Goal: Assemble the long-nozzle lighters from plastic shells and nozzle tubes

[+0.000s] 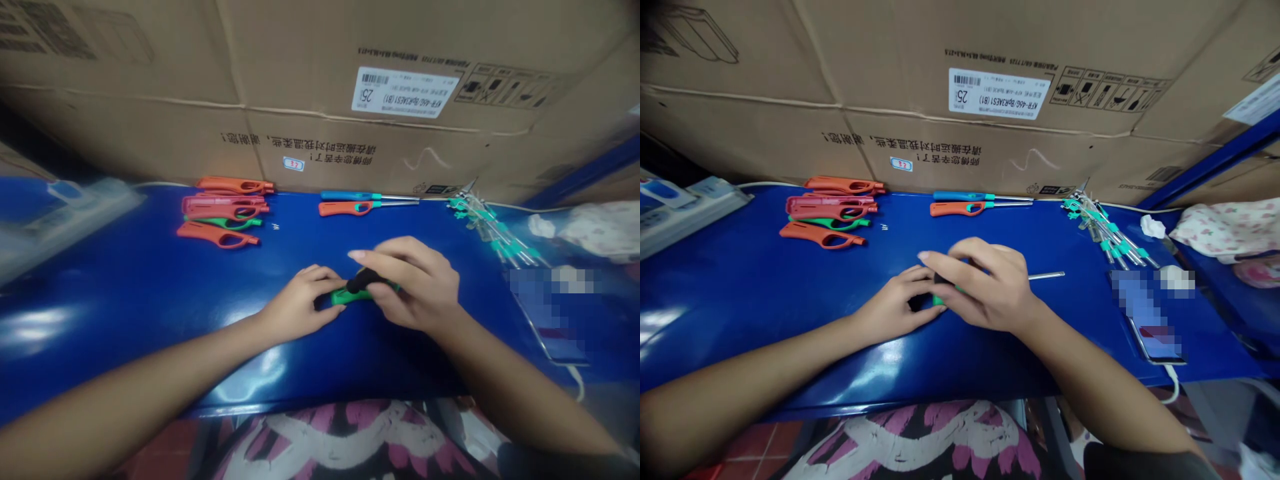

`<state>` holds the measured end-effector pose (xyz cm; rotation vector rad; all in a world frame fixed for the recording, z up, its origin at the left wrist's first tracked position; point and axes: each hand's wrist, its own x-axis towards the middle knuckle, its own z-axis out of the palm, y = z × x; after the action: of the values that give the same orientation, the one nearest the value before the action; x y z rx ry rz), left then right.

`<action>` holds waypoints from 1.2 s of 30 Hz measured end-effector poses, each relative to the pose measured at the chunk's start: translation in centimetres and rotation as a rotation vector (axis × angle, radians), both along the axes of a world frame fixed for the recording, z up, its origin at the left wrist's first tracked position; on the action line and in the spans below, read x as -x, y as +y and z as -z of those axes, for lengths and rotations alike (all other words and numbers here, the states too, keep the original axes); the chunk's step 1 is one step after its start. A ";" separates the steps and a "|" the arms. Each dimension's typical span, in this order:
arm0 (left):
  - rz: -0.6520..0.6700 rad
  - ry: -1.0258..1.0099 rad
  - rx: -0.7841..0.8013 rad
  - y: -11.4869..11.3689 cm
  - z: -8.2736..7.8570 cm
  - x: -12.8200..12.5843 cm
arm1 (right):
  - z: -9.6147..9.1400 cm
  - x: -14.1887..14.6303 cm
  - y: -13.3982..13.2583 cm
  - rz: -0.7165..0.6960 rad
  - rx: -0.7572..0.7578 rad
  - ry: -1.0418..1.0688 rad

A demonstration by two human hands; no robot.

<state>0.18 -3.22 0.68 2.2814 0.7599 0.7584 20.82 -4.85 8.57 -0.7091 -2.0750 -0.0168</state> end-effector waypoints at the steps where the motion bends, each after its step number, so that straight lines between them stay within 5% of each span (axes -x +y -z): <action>1: -0.001 0.004 0.000 0.0 0.0 0.0 | -0.1 0.0 0.0 -0.035 0.069 0.015; 4: -0.006 0.006 -0.011 0.0 0.1 0.0 | -0.1 0.1 0.2 -0.159 0.239 0.121; 10: 0.002 -0.008 0.008 0.0 0.1 0.0 | 0.2 -0.4 0.8 0.006 -0.020 0.033; 15: -0.011 0.005 -0.018 0.0 0.2 0.0 | 0.1 -0.4 0.6 -0.167 0.345 0.050; 20: 0.001 -0.003 -0.020 0.0 0.1 0.0 | 0.2 -0.4 0.6 -0.054 -0.011 -0.026; 25: 0.001 0.002 -0.008 -0.1 0.2 0.1 | 0.1 -0.3 0.4 -0.189 0.338 0.039; 30: 0.001 -0.011 -0.004 -0.1 0.0 0.0 | 0.4 -0.4 0.4 -0.030 -0.030 -0.103; 36: -0.002 0.001 -0.011 0.0 0.1 0.0 | 0.3 -0.1 0.4 -0.170 0.262 0.034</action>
<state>0.16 -3.25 0.55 2.2910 0.7608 0.7641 20.94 -4.45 8.25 -0.6799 -2.1198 0.3660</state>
